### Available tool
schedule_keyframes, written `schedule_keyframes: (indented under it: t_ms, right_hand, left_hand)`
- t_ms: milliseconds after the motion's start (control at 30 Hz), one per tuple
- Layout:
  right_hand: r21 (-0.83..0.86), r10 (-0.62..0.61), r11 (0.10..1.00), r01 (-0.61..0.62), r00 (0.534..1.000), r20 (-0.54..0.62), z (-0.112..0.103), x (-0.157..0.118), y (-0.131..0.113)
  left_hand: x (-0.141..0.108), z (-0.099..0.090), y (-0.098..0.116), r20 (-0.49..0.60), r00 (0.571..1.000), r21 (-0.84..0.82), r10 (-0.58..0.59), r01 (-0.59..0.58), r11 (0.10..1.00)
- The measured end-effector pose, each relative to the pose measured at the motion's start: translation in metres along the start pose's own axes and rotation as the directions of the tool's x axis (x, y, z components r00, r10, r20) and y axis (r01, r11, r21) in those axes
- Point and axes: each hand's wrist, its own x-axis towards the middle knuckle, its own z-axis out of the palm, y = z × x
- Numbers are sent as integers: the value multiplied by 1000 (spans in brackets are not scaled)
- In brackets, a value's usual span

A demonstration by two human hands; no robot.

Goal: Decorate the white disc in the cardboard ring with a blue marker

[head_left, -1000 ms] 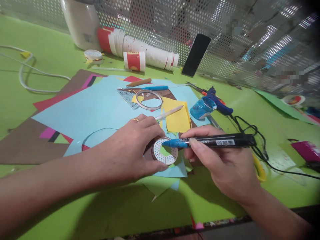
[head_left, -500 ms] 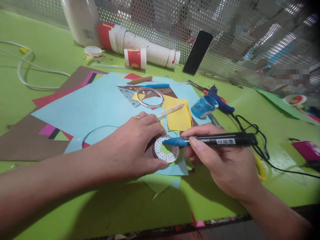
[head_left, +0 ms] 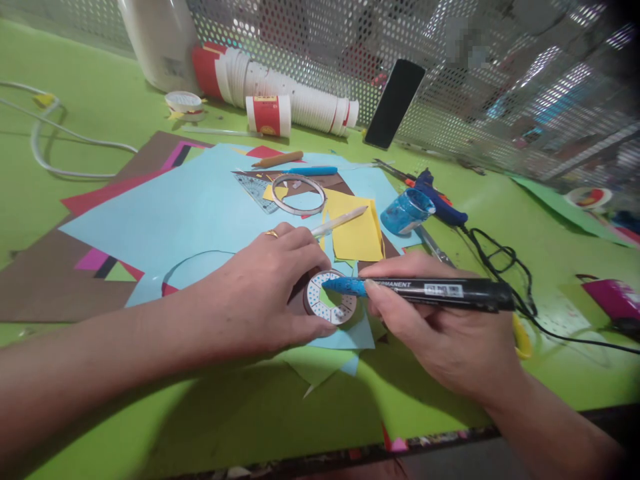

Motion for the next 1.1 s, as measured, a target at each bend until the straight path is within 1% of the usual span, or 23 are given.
schedule_keyframes:
  t_ms: [100, 200, 267, 367, 433, 567, 700, 800, 900, 1100]
  right_hand:
    - [-42, -16, 999, 16, 1000, -3, 0, -1, 0]
    - [0, -4, 1000, 4, 999, -51, 1, -3, 1]
    - [85, 25, 996, -14, 991, -133, 2, -5, 1]
    - [220, 91, 975, -28, 956, -279, 2, -8, 4]
    - [265, 122, 964, -35, 940, -320, 3, -9, 5]
    - [283, 149, 957, -63, 945, -290, 5, -9, 6]
    - [218, 133, 973, -81, 963, -236, 5, -9, 4]
    - [195, 145, 975, -101, 964, -224, 4, -8, 4]
    - [198, 141, 975, -98, 966, -216, 5, -7, 4]
    - [175, 133, 979, -104, 978, -163, 7, -4, 3]
  left_hand:
    - [0, 1, -1, -8, 1000, 0, 2, -2, 1000]
    - [-1, 2, -2, -14, 1000, 1, -10, 10, 1000]
    - [-1, 2, -2, -14, 1000, 2, -13, 13, 1000]
    - [-2, 2, -1, -11, 1000, 1, -20, 20, 1000]
    - [-2, 1, -2, -18, 1000, 2, -16, 16, 1000]
    - [-2, 1, -2, -22, 1000, 13, 0, 0, 1000]
    - [-1, 1, -2, -13, 1000, 13, -9, 9, 1000]
    - [-1, 1, -2, 1, 1000, 11, -18, 18, 1000]
    - [-2, 1, -1, -1, 1000, 10, -15, 15, 1000]
    - [-2, 1, -1, -3, 1000, 9, -9, 9, 1000]
